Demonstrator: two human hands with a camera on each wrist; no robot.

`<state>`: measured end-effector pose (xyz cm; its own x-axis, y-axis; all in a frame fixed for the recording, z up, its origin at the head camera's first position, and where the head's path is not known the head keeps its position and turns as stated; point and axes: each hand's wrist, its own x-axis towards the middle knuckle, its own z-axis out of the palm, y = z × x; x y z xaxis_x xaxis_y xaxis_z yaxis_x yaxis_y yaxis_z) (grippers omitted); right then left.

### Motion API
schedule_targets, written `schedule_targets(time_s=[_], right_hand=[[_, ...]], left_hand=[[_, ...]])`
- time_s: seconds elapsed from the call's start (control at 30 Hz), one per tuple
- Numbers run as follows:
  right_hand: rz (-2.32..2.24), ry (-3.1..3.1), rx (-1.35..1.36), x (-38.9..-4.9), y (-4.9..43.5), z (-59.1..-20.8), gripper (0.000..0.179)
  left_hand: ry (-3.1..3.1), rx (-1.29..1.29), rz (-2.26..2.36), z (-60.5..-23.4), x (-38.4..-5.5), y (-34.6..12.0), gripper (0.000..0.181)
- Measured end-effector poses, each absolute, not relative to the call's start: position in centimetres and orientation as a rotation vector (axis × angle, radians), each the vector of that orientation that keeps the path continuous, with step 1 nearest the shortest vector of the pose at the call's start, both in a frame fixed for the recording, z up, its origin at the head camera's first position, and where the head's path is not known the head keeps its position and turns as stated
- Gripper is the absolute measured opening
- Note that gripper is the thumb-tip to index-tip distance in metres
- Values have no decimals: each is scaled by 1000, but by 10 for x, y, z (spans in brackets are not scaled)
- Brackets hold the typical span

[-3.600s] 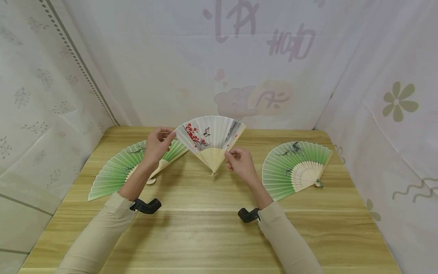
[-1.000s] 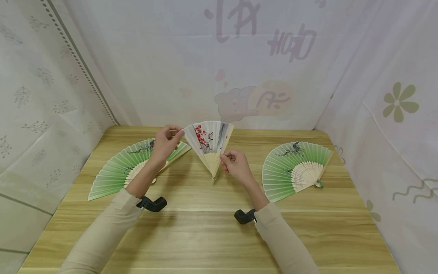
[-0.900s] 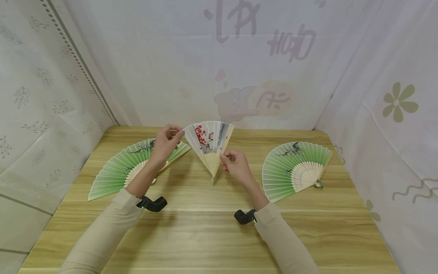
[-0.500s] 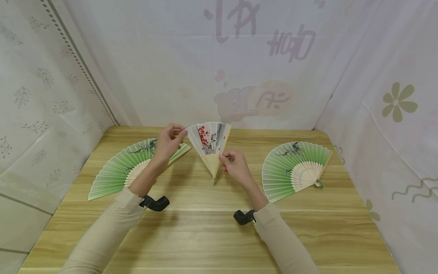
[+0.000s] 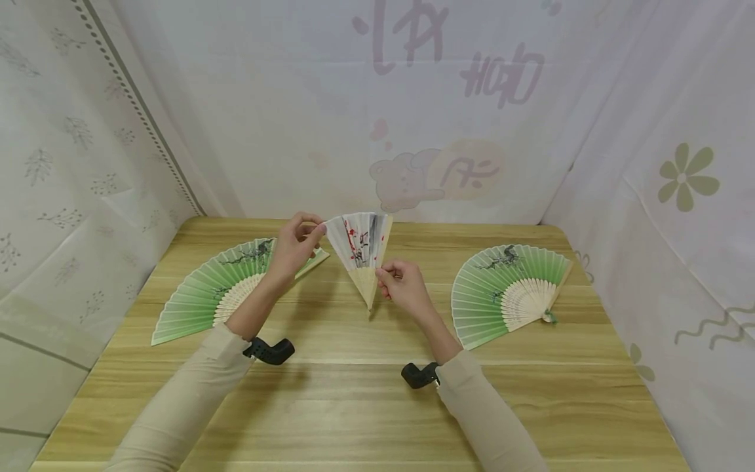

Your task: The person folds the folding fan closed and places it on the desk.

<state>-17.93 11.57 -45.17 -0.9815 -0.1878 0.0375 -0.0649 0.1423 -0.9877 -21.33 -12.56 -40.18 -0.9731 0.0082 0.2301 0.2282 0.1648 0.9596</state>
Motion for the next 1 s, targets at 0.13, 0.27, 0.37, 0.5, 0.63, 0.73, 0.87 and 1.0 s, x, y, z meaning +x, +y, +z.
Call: schedule_targets(time_s=[0.13,0.27,0.37,0.5,0.63,0.73,0.87,1.0], right_hand=[[-1984,2292,-255,-179,115,-450,16],[-1994,2282,-242,-177,114,-449,15],[-1991,2277,-236,-177,114,-449,14],[-1991,2276,-236,-176,114,-452,14],[-1992,2281,-242,-176,114,-455,13],[-1993,2277,-260,-176,113,-457,14],[-1997,2268,-274,-175,112,-458,14],[-1998,2260,-261,-176,111,-458,15]], left_hand=[[-2258,-252,-1919,-402,-213,-125,19],[-2270,-266,-1970,-403,-213,-125,23],[-2275,-269,-1992,-404,-214,-123,24],[-2270,-275,-1984,-406,-213,-122,21],[-2277,-280,-1973,-406,-213,-122,19],[-2286,-282,-1964,-406,-213,-122,19],[-2296,-277,-1960,-407,-214,-122,18],[-2316,-273,-1945,-408,-215,-121,17]])
